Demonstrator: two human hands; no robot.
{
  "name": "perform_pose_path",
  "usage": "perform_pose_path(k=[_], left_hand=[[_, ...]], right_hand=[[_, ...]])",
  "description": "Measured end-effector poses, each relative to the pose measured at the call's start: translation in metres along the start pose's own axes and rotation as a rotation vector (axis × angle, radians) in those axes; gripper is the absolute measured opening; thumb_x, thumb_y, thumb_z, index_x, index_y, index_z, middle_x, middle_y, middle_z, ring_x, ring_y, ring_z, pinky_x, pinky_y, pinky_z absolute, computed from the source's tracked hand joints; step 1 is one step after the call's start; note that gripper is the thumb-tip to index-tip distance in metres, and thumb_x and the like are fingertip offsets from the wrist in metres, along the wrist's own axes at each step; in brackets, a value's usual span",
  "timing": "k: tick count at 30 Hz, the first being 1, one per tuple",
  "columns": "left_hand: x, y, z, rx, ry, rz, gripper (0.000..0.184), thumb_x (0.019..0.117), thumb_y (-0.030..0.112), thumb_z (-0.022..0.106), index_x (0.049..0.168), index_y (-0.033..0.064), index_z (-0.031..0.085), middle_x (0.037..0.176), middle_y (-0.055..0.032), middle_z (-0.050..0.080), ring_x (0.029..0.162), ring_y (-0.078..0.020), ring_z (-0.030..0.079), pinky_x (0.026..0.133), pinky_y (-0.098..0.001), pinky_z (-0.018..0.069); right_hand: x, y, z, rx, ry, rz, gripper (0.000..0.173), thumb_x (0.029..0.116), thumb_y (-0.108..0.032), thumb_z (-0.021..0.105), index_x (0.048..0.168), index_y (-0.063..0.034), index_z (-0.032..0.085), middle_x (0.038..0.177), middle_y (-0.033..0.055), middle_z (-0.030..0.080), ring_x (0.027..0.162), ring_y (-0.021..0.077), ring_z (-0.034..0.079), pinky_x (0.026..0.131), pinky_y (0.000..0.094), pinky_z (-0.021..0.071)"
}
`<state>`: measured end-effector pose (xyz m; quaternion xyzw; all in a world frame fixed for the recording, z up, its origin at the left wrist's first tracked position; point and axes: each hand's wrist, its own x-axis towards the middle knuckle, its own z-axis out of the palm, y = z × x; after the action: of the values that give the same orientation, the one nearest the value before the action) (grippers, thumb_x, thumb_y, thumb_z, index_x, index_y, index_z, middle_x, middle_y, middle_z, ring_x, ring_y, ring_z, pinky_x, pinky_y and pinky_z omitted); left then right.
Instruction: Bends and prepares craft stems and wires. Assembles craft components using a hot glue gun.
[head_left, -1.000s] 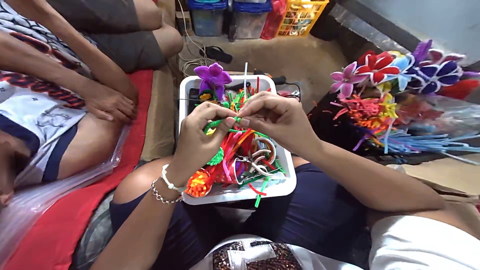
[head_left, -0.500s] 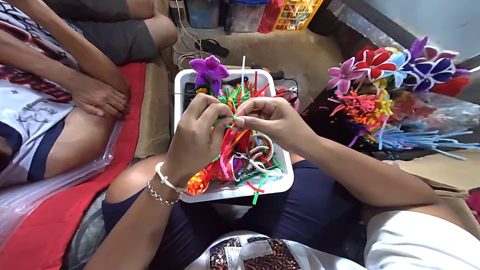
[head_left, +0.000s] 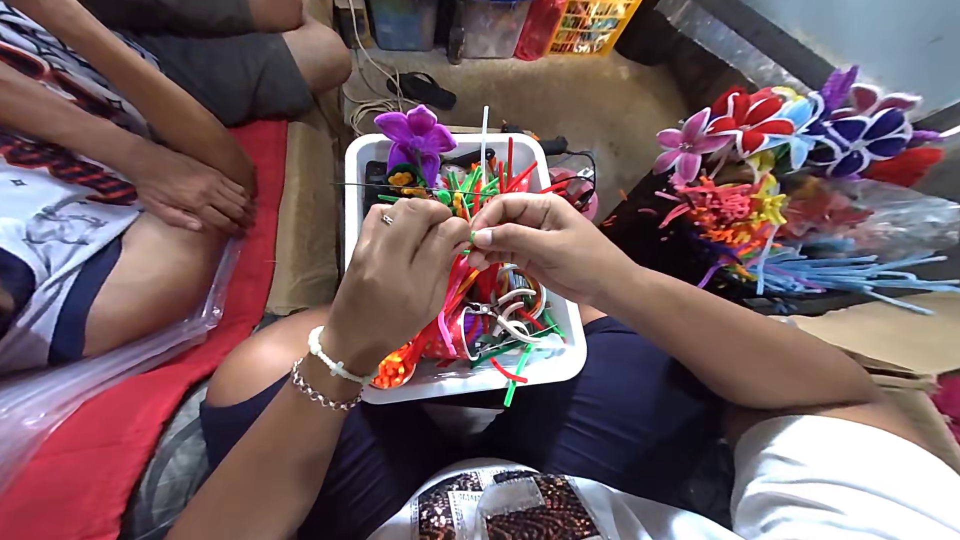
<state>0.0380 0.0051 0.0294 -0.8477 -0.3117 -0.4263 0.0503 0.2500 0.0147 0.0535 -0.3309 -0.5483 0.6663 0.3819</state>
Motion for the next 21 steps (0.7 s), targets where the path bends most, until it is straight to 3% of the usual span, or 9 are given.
perform_pose_path(k=[4, 6, 8, 11, 15, 21], left_hand=[[-0.0001, 0.0010, 0.0008, 0.006, 0.012, 0.007, 0.015, 0.1003, 0.009, 0.062, 0.108, -0.0014, 0.070, 0.105, -0.0195, 0.066, 0.099, -0.0302, 0.063, 0.088, -0.0410, 0.0489], [0.0012, 0.0011, -0.0001, -0.062, 0.016, -0.078, 0.015, 0.1006, 0.011, 0.063, 0.106, -0.0002, 0.071, 0.106, -0.0180, 0.066, 0.100, -0.0258, 0.063, 0.088, -0.0360, 0.0491], [0.0042, -0.0001, -0.0014, -0.165, 0.018, -0.187, 0.013, 0.0991, 0.011, 0.064, 0.102, 0.0006, 0.072, 0.105, -0.0137, 0.064, 0.099, -0.0168, 0.062, 0.087, -0.0251, 0.0522], [0.0061, -0.0020, -0.0017, -0.275, 0.010, -0.277, 0.013, 0.0979, 0.012, 0.064, 0.100, 0.0021, 0.071, 0.103, -0.0092, 0.064, 0.096, -0.0102, 0.062, 0.082, -0.0199, 0.0521], [0.0063, -0.0010, -0.0007, -0.346, 0.011, -0.313, 0.013, 0.0977, 0.012, 0.064, 0.101, 0.0012, 0.071, 0.101, -0.0071, 0.065, 0.094, -0.0080, 0.062, 0.081, -0.0191, 0.0518], [0.0057, 0.0008, 0.0018, -0.309, 0.031, -0.278, 0.012, 0.0979, 0.011, 0.063, 0.100, 0.0009, 0.070, 0.102, -0.0088, 0.063, 0.096, -0.0104, 0.060, 0.082, -0.0197, 0.0507]], right_hand=[[-0.0002, 0.0012, 0.0007, 0.086, -0.011, 0.036, 0.014, 0.1016, -0.003, 0.052, 0.097, -0.0038, 0.065, 0.087, 0.0066, 0.068, 0.076, 0.0102, 0.067, 0.075, 0.0259, 0.0599], [0.0006, 0.0011, -0.0011, 0.054, -0.023, 0.011, 0.012, 0.1029, -0.004, 0.053, 0.101, -0.0025, 0.065, 0.089, 0.0079, 0.070, 0.078, 0.0118, 0.070, 0.077, 0.0277, 0.0614], [0.0010, 0.0000, -0.0029, -0.112, -0.023, -0.101, 0.010, 0.1027, -0.004, 0.057, 0.108, -0.0005, 0.064, 0.094, 0.0088, 0.071, 0.081, 0.0139, 0.072, 0.078, 0.0301, 0.0627], [0.0030, -0.0006, -0.0050, -0.504, 0.009, -0.415, 0.020, 0.0964, 0.001, 0.064, 0.115, 0.0035, 0.060, 0.104, 0.0093, 0.067, 0.086, 0.0126, 0.069, 0.076, 0.0275, 0.0625], [0.0054, -0.0013, -0.0069, -0.861, 0.081, -0.708, 0.011, 0.0940, -0.002, 0.069, 0.103, 0.0036, 0.072, 0.102, 0.0105, 0.071, 0.090, 0.0120, 0.070, 0.082, 0.0278, 0.0617], [0.0039, -0.0010, -0.0045, -0.937, 0.150, -0.753, 0.010, 0.0939, -0.006, 0.070, 0.100, 0.0004, 0.075, 0.098, 0.0088, 0.073, 0.091, 0.0103, 0.070, 0.081, 0.0245, 0.0595]])
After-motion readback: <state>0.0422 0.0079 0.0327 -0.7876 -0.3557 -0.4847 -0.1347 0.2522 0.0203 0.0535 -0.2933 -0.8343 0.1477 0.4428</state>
